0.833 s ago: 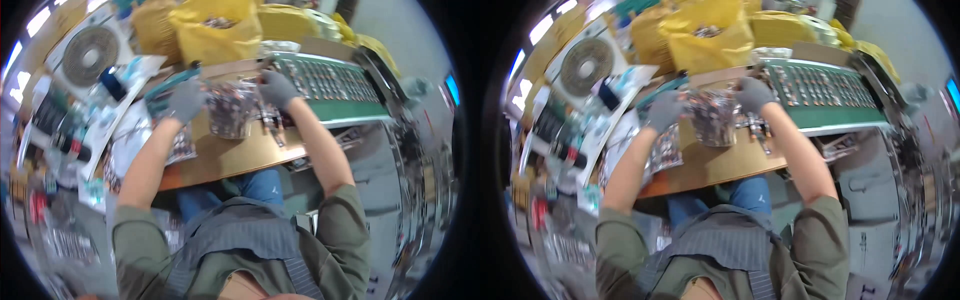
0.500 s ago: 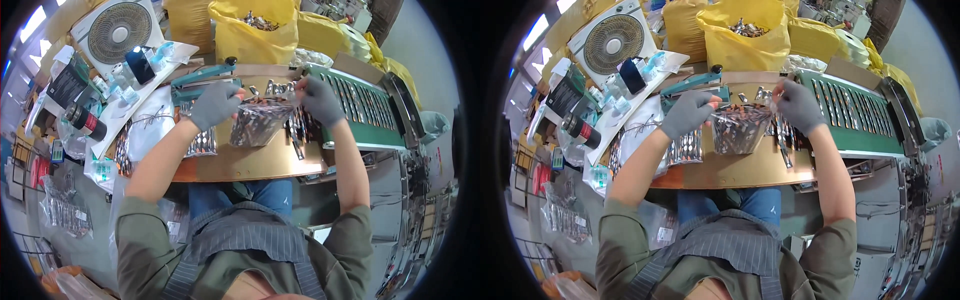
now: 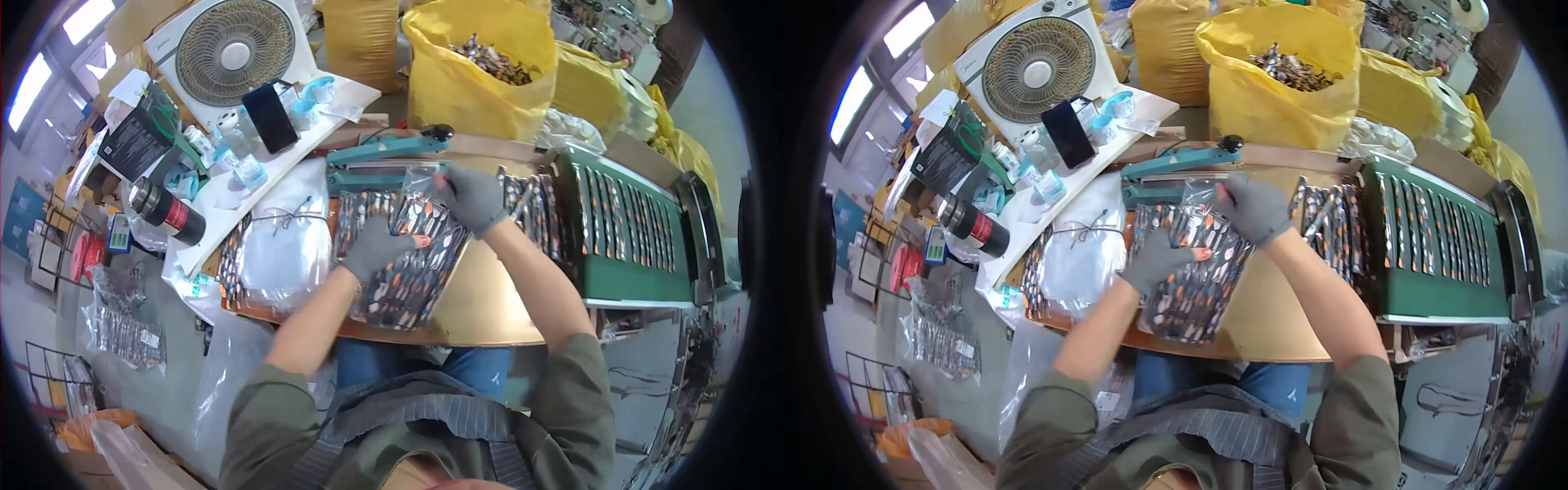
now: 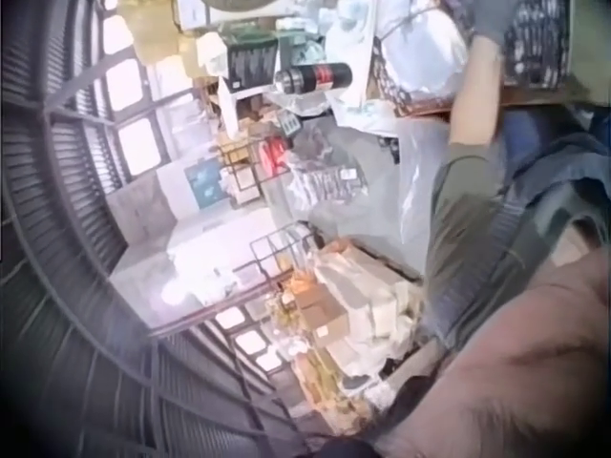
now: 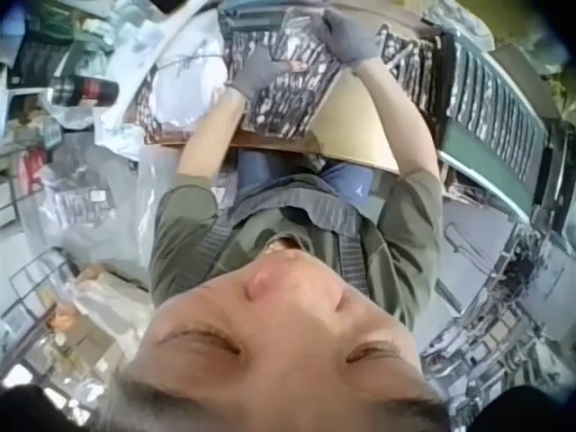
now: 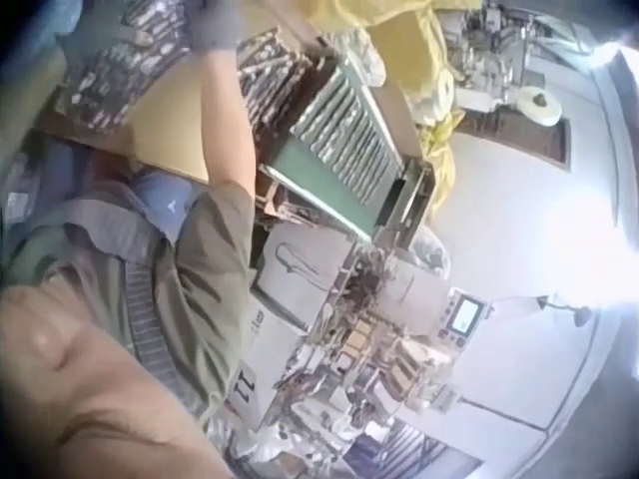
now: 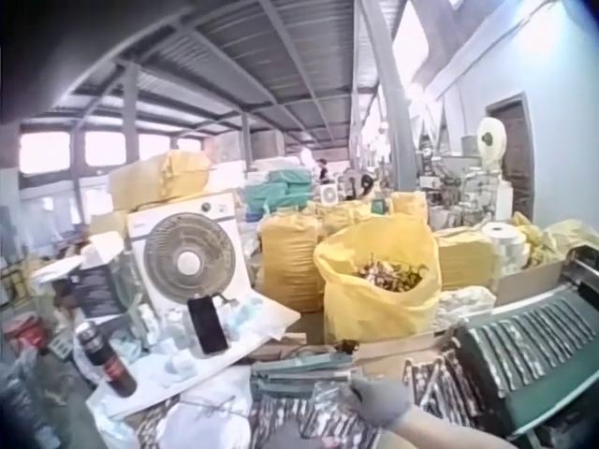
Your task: Packing sets of makeup brushes into silver foil sleeves and then into larger plastic bags at a warehouse workstation.
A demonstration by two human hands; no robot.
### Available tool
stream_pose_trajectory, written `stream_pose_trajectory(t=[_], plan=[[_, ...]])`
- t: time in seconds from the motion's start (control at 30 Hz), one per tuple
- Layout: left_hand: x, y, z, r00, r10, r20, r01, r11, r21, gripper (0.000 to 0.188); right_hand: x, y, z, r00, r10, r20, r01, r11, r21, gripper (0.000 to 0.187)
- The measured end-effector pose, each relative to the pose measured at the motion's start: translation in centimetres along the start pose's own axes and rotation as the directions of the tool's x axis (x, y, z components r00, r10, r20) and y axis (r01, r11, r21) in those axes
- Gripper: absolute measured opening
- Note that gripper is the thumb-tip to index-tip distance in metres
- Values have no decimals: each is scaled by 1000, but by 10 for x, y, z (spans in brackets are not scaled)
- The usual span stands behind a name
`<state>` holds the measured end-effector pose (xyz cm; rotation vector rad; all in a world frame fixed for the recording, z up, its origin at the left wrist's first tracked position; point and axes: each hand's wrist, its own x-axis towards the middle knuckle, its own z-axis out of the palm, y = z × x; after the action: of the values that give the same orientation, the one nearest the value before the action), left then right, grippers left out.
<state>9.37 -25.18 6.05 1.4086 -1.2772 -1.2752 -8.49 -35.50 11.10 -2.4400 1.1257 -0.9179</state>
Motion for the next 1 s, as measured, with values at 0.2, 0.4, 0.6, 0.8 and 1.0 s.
stream_pose_trajectory(t=[0.2, 0.4, 0.6, 0.8, 1.0], plan=[[59, -54, -15, 979, -162, -127, 127, 960, -249, 58, 104, 51, 44, 913, 281, -295, -297, 955, -9, 42], [105, -68, -77, 884, -460, -89, 369, 801, -471, 40, 129, 7, 35, 986, 152, -75, -166, 949, -268, 32], [88, -81, -63, 866, -283, -413, 349, 932, 94, 56, 96, 93, 96, 950, 306, -65, -309, 882, -355, 20], [17, -68, -36, 790, 62, -611, 291, 838, 461, 85, 92, 89, 96, 956, 257, -139, -288, 907, -307, 21], [22, -97, -38, 802, -39, -596, 257, 923, 286, 84, 71, 95, 88, 931, 338, -139, -364, 890, -273, 37]])
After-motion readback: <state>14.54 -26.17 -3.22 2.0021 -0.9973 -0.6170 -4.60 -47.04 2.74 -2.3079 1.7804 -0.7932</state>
